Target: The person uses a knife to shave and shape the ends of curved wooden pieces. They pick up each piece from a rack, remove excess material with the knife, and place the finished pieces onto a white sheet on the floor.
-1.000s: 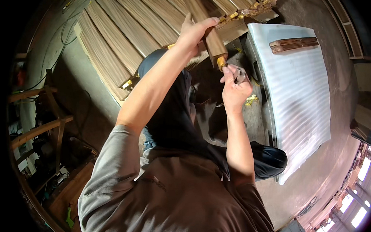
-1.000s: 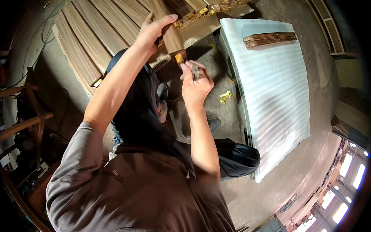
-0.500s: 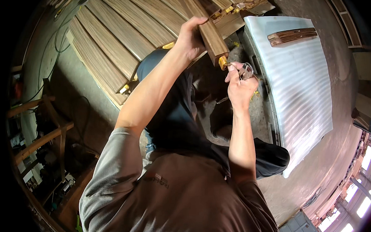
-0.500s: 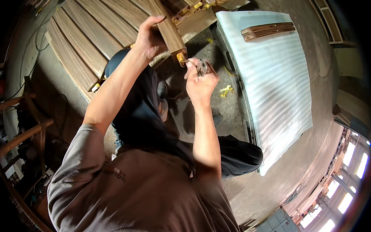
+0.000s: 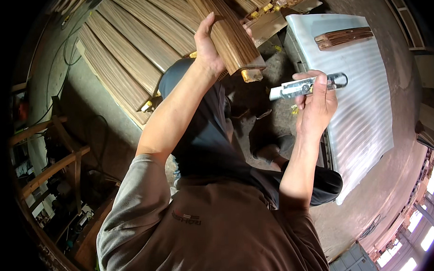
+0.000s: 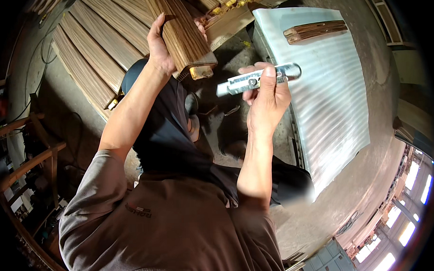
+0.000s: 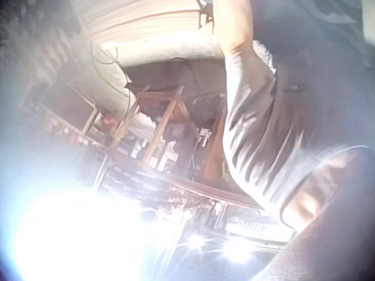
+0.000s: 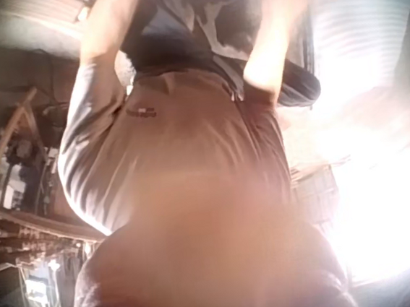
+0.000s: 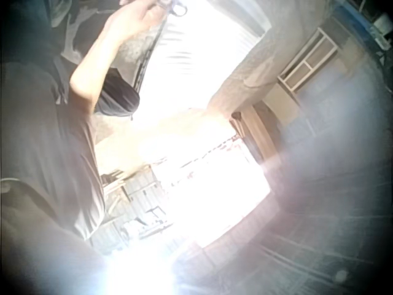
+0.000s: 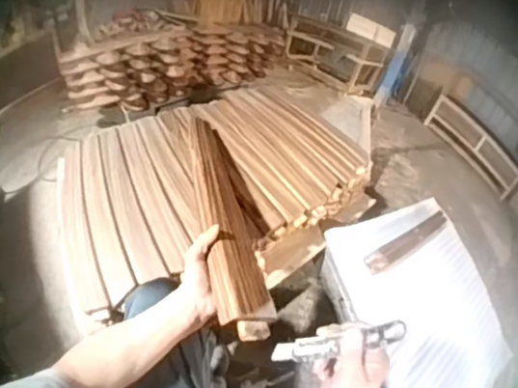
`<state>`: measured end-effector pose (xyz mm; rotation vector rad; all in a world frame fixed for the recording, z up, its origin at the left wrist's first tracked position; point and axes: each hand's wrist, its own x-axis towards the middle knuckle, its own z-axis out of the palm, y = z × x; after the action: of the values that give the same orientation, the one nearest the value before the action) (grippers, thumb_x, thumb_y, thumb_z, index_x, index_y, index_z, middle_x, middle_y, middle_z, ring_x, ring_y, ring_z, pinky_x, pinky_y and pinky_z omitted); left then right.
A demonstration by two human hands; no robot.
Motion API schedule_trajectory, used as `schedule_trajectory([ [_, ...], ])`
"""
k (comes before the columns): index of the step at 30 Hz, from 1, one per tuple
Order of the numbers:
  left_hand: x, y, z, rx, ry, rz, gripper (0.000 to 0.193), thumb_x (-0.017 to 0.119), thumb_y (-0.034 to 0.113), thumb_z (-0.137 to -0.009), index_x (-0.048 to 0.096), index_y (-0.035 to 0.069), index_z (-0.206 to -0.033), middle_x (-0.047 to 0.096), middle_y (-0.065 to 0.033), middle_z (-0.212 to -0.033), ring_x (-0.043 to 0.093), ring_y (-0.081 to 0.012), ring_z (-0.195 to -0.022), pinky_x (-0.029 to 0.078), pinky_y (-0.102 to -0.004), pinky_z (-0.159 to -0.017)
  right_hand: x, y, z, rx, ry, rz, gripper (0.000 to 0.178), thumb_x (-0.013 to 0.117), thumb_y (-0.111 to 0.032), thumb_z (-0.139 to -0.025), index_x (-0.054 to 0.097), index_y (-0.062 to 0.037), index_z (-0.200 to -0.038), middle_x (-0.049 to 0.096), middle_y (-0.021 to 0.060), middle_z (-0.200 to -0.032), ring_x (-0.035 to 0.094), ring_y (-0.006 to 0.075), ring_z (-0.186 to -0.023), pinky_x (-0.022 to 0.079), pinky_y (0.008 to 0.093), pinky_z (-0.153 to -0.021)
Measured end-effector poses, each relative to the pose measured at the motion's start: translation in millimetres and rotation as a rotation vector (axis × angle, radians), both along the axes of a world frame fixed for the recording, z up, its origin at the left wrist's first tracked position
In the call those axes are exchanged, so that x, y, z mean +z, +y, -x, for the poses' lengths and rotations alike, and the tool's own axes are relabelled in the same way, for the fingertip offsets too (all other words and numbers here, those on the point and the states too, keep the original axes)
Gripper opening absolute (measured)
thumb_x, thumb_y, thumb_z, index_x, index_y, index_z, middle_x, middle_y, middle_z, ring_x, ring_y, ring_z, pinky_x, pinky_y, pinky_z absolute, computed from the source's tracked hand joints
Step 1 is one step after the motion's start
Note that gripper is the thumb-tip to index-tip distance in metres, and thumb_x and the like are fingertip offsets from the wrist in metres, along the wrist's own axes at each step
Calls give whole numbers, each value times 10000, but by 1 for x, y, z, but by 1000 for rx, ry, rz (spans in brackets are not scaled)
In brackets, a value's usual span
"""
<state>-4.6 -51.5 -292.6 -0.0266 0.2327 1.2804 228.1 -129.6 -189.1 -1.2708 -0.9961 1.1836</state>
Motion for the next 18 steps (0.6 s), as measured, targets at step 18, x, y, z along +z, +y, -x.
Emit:
schedule_trajectory([
  [18, 4, -2, -3, 37, 208, 12, 722, 599, 509, -850, 510, -76, -1264, 636, -260, -1098, 626, -383, -1024, 491, -545, -973, -32, -20, 30, 157, -223, -465, 138, 599, -73, -991, 640, 58, -981, 741, 175, -1049, 711, 153, -697, 602, 275, -603],
])
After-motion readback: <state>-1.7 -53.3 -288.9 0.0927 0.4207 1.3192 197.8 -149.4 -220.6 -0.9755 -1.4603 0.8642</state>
